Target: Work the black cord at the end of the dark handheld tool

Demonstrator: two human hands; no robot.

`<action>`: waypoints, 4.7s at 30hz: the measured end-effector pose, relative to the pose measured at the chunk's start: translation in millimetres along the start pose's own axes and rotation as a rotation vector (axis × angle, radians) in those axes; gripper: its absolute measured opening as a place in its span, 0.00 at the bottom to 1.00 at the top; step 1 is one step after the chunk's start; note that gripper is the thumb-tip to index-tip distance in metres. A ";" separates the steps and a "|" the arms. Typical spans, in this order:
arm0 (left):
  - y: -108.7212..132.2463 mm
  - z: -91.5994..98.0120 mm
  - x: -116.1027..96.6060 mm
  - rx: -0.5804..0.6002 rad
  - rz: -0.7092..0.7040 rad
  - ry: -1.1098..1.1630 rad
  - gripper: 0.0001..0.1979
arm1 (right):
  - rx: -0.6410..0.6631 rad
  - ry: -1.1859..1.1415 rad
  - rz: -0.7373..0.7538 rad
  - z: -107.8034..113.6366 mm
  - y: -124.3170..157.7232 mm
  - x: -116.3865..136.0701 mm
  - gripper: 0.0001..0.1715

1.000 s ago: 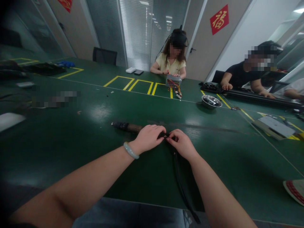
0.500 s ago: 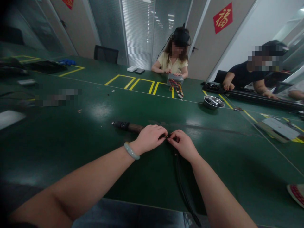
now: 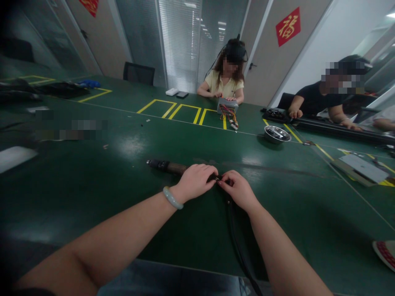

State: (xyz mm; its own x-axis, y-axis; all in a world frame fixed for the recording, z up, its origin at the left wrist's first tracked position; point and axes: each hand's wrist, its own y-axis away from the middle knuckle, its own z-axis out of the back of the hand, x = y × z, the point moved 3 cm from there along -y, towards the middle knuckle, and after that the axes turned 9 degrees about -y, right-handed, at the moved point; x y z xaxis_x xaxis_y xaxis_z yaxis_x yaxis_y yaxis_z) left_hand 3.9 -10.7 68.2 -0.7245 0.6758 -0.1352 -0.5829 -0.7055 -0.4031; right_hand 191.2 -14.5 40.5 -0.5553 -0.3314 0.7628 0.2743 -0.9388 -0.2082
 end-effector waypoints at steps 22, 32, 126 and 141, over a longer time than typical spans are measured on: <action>0.7 -0.1 0.5 0.009 -0.031 -0.006 0.06 | 0.003 -0.021 -0.004 -0.9 -0.2 -1.4 0.08; 0.7 0.1 -0.3 0.008 -0.025 -0.006 0.04 | 0.007 -0.015 -0.012 -0.2 -0.1 -1.4 0.10; 3.9 28.1 9.7 -0.227 0.005 0.201 0.20 | -0.421 0.807 -0.430 150.5 109.8 -80.8 0.28; 5.2 -8.6 25.2 0.122 0.134 0.156 0.25 | -0.754 0.871 -1.027 200.6 148.2 -109.7 0.40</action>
State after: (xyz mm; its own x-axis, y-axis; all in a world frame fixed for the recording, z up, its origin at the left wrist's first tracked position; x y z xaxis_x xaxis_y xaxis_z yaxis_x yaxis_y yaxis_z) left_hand -14.2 4.5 54.8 -0.7381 0.5927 -0.3224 -0.5326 -0.8052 -0.2609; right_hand 450.2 -98.5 48.7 -0.5948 0.7671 0.2403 -0.7982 -0.5282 -0.2897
